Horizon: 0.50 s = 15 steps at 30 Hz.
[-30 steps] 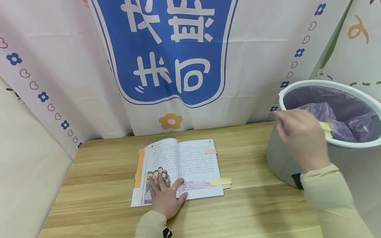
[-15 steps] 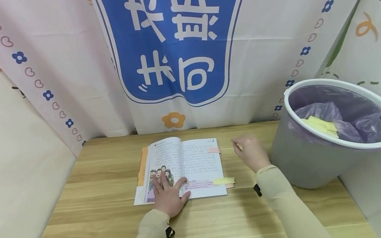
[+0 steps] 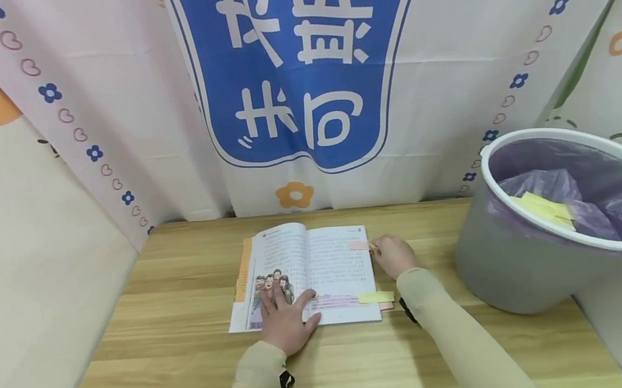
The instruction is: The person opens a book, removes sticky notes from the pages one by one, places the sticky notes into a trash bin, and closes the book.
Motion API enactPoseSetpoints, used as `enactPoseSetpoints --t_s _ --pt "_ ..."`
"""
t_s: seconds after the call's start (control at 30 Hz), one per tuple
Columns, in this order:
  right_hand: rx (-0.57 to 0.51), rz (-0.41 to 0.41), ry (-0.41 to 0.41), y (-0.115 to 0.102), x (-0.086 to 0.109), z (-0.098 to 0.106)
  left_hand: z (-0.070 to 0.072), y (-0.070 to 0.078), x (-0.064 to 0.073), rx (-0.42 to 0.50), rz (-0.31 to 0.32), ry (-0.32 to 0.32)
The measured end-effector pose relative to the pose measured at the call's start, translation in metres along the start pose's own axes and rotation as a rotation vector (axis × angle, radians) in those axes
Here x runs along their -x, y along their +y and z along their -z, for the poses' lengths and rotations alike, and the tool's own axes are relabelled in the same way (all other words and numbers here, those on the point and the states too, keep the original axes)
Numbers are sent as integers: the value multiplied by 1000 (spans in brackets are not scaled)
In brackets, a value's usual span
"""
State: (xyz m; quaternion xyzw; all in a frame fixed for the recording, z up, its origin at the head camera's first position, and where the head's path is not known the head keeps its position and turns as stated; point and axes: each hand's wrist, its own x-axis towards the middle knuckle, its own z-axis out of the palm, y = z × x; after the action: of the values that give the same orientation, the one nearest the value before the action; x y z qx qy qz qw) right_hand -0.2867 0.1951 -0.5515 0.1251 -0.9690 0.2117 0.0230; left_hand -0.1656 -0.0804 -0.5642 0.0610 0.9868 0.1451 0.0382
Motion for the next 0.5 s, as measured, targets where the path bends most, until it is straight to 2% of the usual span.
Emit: enactPoseSetpoints --t_s 0.27,0.5 --pt "119 60 -21 4 -11 -18 2 3 3 7 8 -20" --pt "151 93 6 -1 -15 -17 -1 -1 1 -4 9 -15"
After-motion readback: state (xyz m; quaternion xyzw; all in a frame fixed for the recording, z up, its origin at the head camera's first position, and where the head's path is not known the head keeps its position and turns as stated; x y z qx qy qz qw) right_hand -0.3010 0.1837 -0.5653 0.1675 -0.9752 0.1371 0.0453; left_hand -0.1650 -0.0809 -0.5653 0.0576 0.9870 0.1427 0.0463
